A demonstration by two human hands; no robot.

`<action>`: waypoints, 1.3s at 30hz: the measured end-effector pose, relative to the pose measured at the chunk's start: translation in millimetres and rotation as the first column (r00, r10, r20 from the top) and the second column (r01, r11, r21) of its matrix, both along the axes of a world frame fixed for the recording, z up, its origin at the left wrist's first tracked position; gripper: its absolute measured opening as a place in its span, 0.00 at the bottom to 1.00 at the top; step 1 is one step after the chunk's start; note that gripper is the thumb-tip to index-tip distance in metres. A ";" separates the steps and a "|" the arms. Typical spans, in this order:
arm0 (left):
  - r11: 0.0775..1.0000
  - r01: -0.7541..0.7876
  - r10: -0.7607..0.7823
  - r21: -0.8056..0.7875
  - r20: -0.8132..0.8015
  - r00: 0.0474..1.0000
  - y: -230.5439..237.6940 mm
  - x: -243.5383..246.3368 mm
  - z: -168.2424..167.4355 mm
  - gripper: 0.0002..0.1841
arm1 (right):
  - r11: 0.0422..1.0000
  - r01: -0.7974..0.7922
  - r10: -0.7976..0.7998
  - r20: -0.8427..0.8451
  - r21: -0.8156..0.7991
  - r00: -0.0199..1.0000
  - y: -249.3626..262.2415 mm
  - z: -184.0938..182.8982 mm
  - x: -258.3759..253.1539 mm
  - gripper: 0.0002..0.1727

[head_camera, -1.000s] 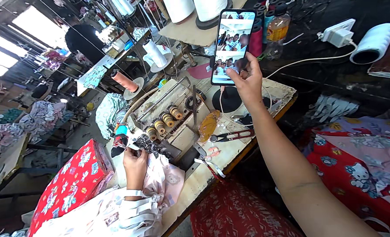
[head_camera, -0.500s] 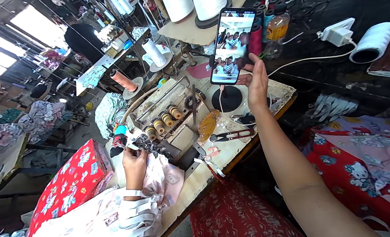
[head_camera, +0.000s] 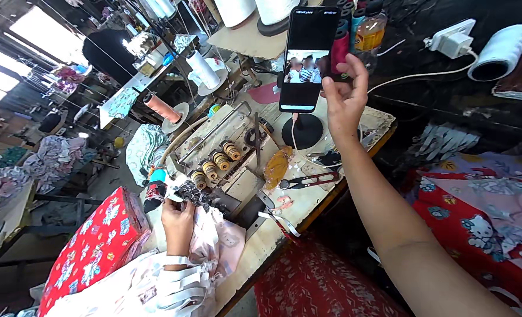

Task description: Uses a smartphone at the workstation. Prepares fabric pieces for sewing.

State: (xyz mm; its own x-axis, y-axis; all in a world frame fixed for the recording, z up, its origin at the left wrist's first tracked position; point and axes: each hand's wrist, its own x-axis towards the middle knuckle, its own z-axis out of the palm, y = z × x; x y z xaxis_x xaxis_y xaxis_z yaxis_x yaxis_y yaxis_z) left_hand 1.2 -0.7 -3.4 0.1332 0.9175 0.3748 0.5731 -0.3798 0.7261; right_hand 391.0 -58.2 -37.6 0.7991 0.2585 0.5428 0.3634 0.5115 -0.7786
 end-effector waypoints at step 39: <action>1.000 0.012 -0.012 -0.002 0.018 1.000 2.3 -0.8 -1.9 0.27 | 0.970 0.118 -0.036 0.354 -0.213 0.935 -1.8 28.3 9.9 0.46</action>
